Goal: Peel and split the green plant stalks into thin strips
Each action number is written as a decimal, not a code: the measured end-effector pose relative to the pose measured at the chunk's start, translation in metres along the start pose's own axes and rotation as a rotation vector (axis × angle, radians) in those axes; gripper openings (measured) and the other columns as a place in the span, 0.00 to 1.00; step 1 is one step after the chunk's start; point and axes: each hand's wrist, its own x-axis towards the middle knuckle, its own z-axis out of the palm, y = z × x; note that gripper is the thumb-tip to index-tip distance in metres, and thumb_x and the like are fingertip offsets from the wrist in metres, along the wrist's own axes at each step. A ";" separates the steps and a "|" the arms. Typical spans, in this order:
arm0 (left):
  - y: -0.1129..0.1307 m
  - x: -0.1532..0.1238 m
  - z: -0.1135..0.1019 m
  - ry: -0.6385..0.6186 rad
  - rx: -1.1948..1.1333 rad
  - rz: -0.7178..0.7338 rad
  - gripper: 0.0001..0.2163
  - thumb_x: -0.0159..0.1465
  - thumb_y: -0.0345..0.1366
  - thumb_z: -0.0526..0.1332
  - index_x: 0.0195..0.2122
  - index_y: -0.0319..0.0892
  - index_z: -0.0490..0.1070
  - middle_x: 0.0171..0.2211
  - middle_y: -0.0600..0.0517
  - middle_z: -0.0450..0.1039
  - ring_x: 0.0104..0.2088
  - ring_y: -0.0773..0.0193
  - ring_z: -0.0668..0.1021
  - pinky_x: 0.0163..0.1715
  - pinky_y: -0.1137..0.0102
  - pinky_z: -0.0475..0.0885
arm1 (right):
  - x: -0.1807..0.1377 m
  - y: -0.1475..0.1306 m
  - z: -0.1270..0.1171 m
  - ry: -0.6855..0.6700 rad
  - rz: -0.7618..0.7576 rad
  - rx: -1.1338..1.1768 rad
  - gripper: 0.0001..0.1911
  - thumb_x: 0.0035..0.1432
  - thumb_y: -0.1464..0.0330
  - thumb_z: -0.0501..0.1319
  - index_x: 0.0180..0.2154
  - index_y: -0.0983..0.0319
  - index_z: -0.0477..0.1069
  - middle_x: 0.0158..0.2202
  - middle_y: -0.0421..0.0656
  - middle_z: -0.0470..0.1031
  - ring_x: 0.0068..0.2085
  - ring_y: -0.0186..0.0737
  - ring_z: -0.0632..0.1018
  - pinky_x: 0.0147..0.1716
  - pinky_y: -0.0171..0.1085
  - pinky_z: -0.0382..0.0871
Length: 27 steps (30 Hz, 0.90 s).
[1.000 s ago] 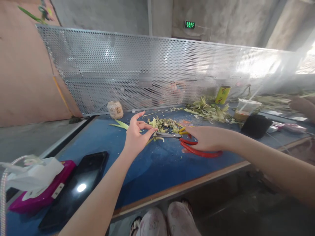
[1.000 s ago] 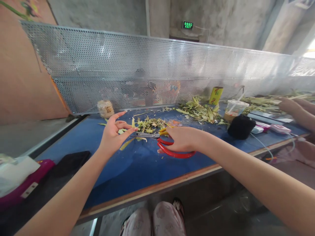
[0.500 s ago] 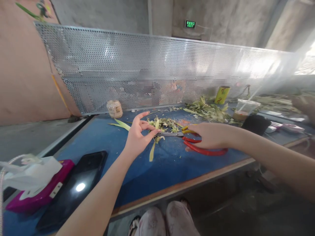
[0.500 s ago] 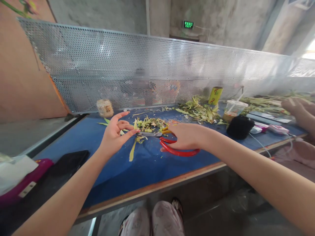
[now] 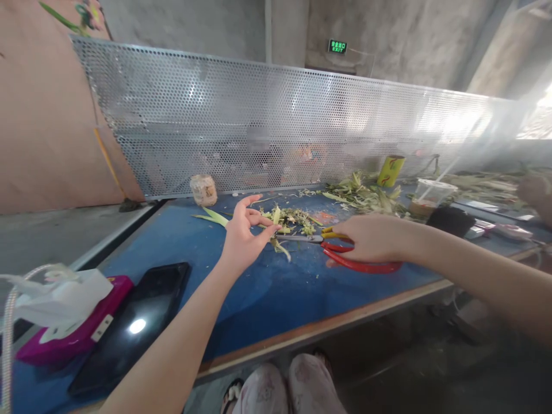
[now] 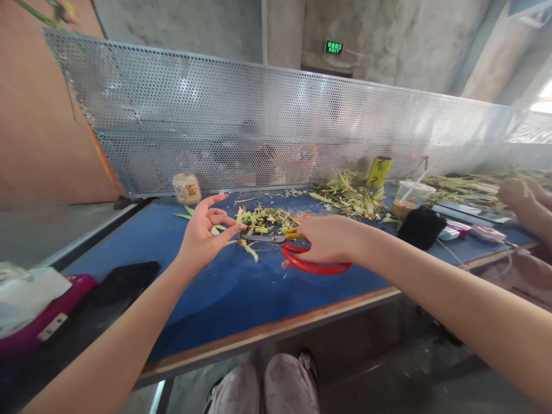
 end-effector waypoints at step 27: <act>0.013 0.000 -0.013 -0.486 -0.600 -0.222 0.32 0.49 0.32 0.65 0.55 0.39 0.54 0.26 0.50 0.76 0.42 0.61 0.73 0.46 0.63 0.62 | 0.013 0.046 0.031 0.074 -0.271 0.232 0.35 0.37 0.51 0.62 0.47 0.62 0.63 0.46 0.48 0.67 0.46 0.49 0.69 0.43 0.42 0.63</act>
